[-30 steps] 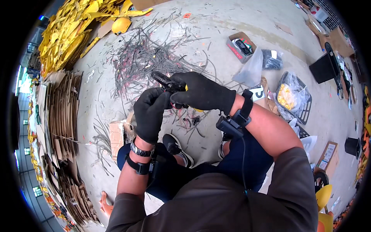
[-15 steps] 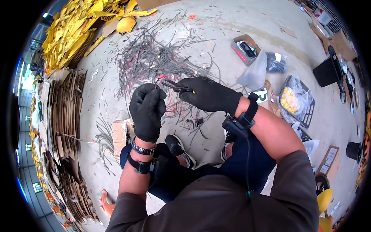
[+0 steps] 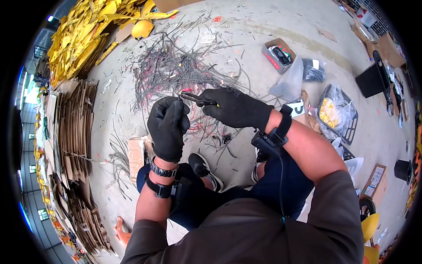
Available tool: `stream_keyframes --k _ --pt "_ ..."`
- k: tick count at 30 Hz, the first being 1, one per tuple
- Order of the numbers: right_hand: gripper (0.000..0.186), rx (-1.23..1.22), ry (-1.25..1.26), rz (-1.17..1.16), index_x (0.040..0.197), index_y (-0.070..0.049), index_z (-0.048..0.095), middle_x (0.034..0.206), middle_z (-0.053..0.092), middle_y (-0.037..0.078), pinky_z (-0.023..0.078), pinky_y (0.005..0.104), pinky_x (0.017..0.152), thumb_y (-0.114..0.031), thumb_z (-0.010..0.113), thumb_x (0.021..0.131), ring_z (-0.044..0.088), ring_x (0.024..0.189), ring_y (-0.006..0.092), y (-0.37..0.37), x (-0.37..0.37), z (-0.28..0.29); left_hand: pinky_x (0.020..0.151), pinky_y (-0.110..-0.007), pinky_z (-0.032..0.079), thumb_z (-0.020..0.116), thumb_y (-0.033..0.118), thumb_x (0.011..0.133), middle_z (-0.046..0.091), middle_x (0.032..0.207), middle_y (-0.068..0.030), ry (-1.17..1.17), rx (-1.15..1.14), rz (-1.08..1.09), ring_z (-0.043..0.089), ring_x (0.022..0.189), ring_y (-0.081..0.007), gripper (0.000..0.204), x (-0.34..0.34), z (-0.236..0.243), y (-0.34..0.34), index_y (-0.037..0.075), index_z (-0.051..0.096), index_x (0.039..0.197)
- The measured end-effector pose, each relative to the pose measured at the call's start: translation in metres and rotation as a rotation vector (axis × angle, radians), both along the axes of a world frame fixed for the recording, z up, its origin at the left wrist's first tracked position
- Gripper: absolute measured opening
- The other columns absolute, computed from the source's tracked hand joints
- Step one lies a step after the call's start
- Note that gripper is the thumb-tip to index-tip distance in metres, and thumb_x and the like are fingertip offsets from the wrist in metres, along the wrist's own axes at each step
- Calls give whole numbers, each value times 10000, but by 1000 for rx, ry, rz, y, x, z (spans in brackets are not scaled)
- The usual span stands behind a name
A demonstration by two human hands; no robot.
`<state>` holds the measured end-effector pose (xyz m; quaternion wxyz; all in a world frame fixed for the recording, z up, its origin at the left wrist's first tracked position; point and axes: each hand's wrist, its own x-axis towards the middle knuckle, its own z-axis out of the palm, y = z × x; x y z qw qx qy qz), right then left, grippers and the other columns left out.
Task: The person strips insulation from multiple colored wires using a wire stripper and manipulates the exposed wire ends.
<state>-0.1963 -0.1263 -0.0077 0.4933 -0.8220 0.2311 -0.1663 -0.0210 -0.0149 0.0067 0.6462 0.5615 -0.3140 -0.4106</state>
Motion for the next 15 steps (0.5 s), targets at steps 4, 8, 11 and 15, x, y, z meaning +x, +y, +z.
stream_keyframes --k 4,8,11,15 --pt "306 15 13 10 1226 -18 627 1044 695 203 513 416 871 -185 623 969 670 952 328 0 -2 0 451 -218 361 619 161 1007 659 771 -49 0 5 -20 513 505 -72 141 0 1 -1 27 638 971" --pt "280 -27 9 20 1209 -14 622 1027 689 204 512 412 866 -170 613 977 670 947 326 1 0 4 447 -220 360 613 158 1008 654 758 -43 4 28 -9 514 502 -71 142 2 4 1 28 637 957" --pt "231 -30 -5 14 1145 -3 619 995 671 218 506 430 844 -164 597 981 656 933 361 2 -1 7 443 -223 365 613 190 1018 652 752 -44 15 39 -13 518 502 -74 180 0 6 1 25 634 949" --pt "212 -121 12 26 1136 -6 620 963 670 219 510 440 809 -152 605 983 657 899 377 1 -1 14 448 -227 377 597 243 1042 653 749 -56 40 26 -57 527 503 -86 245 1 5 1 20 631 946"
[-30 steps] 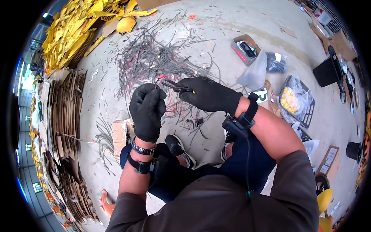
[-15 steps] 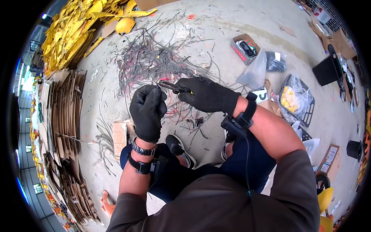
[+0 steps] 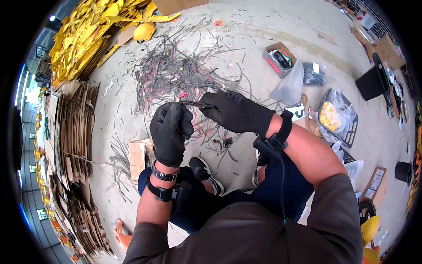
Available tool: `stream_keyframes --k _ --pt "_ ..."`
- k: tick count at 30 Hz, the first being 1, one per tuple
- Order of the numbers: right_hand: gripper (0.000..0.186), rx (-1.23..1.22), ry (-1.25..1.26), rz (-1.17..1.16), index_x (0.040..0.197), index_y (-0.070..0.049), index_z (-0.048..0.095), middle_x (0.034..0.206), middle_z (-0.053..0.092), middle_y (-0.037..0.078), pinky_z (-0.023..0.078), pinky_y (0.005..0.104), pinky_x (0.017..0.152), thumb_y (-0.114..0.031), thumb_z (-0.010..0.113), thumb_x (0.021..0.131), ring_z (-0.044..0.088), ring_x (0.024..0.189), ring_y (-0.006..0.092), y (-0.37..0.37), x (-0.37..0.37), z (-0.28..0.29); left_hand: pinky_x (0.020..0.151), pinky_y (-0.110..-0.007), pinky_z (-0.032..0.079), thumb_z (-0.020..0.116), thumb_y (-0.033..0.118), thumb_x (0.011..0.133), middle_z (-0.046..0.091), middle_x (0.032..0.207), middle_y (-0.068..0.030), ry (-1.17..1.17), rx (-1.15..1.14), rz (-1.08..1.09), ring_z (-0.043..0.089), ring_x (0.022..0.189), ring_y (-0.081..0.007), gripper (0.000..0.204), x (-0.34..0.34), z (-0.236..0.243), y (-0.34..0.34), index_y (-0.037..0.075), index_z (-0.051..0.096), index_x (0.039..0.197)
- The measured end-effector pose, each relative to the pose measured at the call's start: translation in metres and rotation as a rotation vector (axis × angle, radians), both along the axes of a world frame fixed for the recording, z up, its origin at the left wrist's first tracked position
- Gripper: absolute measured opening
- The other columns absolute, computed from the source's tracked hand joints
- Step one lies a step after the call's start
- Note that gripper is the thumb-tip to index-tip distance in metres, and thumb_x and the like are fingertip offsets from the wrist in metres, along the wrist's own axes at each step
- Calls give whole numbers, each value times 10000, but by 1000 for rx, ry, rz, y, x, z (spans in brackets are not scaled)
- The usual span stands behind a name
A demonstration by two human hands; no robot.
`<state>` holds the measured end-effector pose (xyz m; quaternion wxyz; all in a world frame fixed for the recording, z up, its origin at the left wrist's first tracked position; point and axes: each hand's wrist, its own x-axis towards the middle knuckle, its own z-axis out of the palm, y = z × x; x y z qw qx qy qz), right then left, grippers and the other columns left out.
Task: The person strips insulation from multiple colored wires using a wire stripper and manipulates the exposed wire ends.
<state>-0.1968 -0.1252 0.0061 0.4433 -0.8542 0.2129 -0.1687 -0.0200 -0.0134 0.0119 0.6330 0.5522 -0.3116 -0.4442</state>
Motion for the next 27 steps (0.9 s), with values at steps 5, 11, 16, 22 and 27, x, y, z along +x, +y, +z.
stream_keyframes --k 5,11,16,22,27 --pt "204 -109 -70 -52 1119 -10 631 945 672 214 509 448 791 -157 612 979 660 888 386 4 1 -5 474 -234 426 581 220 1040 692 804 -96 52 -18 -54 593 552 -111 231 8 -4 3 -1 642 1009" --pt "226 -16 -37 -3 1119 -12 640 966 678 211 510 450 807 -190 608 984 660 902 381 0 0 -7 472 -243 430 596 216 1034 694 808 -108 73 -34 -93 591 547 -121 238 12 -8 4 -19 632 1036" --pt "253 99 -32 24 1149 -6 652 968 688 198 513 435 824 -193 604 986 670 907 344 -4 -2 -15 458 -239 380 536 257 1054 630 743 -92 68 -51 -83 499 503 -111 282 6 -1 5 7 602 944" --pt "279 268 -97 5 1205 -5 663 930 695 147 527 380 809 -172 608 988 659 842 224 -5 -2 -13 458 -238 361 507 275 1053 602 679 -69 -16 -48 -183 459 475 -95 305 8 -2 2 16 610 928" --pt "286 390 -292 -157 1198 8 669 929 722 85 549 319 774 -182 612 992 642 781 139 -9 -1 9 456 -233 331 568 228 1026 584 660 -25 -314 4 -362 436 471 -56 242 -1 -24 6 10 638 951"
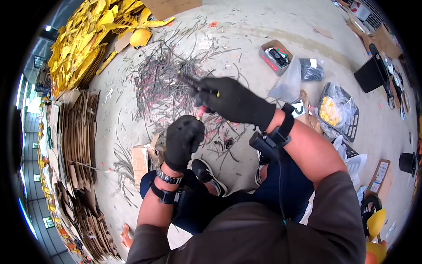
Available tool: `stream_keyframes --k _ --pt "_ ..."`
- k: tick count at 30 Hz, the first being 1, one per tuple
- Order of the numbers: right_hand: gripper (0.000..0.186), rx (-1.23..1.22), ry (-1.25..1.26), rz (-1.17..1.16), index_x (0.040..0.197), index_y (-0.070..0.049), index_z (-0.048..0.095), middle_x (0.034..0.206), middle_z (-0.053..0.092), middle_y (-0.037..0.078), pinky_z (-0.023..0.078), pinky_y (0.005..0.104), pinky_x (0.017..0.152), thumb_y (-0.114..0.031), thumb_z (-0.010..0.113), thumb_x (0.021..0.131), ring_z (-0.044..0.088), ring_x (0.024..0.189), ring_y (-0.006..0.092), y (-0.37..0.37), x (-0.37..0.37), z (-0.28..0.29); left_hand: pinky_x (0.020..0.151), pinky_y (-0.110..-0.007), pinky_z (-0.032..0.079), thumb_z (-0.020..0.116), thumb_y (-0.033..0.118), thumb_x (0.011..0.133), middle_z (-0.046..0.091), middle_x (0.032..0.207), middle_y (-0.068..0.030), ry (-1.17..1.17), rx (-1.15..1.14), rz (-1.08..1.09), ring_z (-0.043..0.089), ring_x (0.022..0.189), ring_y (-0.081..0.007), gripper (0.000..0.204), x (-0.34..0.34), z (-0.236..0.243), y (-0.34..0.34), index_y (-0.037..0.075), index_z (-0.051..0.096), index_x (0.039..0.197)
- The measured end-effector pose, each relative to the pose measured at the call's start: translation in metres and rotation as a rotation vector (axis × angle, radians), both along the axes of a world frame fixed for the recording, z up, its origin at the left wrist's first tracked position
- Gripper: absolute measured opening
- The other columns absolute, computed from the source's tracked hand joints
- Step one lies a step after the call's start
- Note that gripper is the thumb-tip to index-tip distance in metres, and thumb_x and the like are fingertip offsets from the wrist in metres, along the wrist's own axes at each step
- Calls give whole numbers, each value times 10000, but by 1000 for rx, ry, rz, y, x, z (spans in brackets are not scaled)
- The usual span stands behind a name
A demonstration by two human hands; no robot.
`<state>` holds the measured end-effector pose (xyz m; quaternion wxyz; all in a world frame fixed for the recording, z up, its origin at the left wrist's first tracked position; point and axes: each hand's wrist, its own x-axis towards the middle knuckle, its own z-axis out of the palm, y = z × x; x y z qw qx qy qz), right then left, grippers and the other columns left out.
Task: The person strips insulation from multiple colored wires using a wire stripper and manipulates the exposed wire ends.
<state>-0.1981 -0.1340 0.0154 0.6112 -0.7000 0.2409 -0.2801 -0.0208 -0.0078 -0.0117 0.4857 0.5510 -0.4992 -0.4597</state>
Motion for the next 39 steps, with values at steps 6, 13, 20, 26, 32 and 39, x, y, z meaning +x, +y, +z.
stream_keyframes --k 6,13,20,26,32,39 --pt "241 53 37 -2 1138 31 679 887 719 64 550 280 712 -142 615 983 661 728 101 -12 -15 0 490 -233 389 617 123 997 646 750 -43 106 -11 160 521 551 -72 133 -6 16 2 -4 656 992" --pt "233 306 -50 75 1086 38 680 899 726 82 552 283 676 -149 687 948 677 701 114 -7 -19 5 555 -243 445 640 22 960 663 791 -44 -254 -293 149 558 620 -76 80 -5 7 2 -13 683 1018" --pt "245 293 -37 90 1072 45 679 899 727 84 551 277 689 -156 701 933 681 707 116 -6 -19 9 583 -249 447 631 1 939 657 792 -30 -105 -189 152 550 648 -65 249 -6 10 3 -6 722 1170" --pt "208 319 -59 111 1061 37 686 882 714 71 546 273 688 -130 696 937 674 722 113 -6 -18 9 586 -229 452 586 53 996 718 844 -67 -70 -122 17 554 644 -53 286 -2 17 5 -41 683 1248" --pt "210 204 -6 121 1066 37 675 865 701 58 539 271 688 -137 689 949 669 736 108 -7 -16 9 590 -234 449 607 74 991 705 814 -44 -152 -166 37 558 655 -56 237 -2 16 4 -44 719 1164" --pt "230 98 43 93 1052 30 668 858 702 58 542 274 691 -171 682 941 661 737 96 -4 -14 6 595 -298 486 669 93 945 665 729 -107 -422 -233 206 604 619 -139 164 -2 10 2 -15 741 1046"
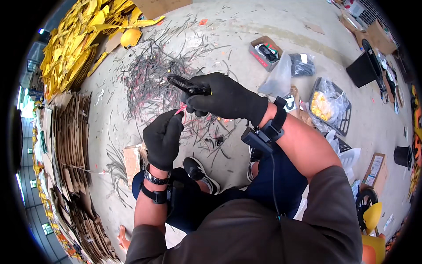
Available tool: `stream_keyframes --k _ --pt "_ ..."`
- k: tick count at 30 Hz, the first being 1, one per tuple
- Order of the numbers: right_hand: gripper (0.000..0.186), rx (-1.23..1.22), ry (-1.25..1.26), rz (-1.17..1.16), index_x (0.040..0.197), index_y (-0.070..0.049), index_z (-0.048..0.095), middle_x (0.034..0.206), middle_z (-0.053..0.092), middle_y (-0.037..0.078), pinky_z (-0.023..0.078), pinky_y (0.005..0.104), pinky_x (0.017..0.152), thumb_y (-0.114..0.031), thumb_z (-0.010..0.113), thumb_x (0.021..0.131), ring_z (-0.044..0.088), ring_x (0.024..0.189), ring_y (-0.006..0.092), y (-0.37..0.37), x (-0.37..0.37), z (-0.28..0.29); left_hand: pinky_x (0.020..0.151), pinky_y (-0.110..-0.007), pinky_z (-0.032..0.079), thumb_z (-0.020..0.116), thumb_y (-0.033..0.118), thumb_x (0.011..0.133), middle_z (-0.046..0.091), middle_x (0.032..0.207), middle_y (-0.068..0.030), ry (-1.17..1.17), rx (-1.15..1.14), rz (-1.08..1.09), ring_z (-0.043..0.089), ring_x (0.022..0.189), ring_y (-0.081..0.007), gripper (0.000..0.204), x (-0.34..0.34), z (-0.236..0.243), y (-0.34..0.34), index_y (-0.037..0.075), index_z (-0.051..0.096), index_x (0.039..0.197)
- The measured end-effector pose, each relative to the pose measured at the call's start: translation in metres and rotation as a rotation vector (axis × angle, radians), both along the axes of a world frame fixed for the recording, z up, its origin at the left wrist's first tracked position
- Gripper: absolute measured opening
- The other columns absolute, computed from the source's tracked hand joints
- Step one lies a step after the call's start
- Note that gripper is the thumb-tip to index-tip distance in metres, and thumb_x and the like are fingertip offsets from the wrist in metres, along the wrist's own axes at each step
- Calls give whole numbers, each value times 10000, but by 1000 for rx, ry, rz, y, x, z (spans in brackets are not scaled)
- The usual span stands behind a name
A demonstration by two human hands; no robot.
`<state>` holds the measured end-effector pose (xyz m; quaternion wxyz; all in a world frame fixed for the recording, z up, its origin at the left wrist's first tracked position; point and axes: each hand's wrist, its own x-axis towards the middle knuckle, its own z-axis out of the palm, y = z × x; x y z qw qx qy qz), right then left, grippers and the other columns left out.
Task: The person strips insulation from multiple colored wires using a wire stripper and manipulates the exposed wire ends.
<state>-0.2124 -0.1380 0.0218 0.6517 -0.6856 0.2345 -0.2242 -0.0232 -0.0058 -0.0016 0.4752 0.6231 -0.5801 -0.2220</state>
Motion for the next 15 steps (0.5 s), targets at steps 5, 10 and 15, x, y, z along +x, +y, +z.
stream_keyframes --k 5,10,15 --pt "258 6 32 7 1055 25 666 880 703 58 538 286 715 -193 695 921 656 752 100 3 -1 4 585 -296 483 666 90 940 662 710 -96 2 -23 40 598 608 -135 171 1 -4 0 -19 739 1050" --pt "349 -330 -125 -7 1185 1 686 936 711 45 536 294 718 -197 752 904 638 725 104 -3 0 -10 562 -256 454 638 100 967 667 720 -42 144 63 -124 569 609 -78 187 2 9 0 -25 743 1057" --pt "259 -257 148 103 1015 -9 704 833 689 53 511 307 738 -229 739 883 631 796 139 0 -1 3 553 -269 451 646 101 951 672 724 -36 168 62 -173 571 607 -89 177 6 4 1 -19 742 1039"
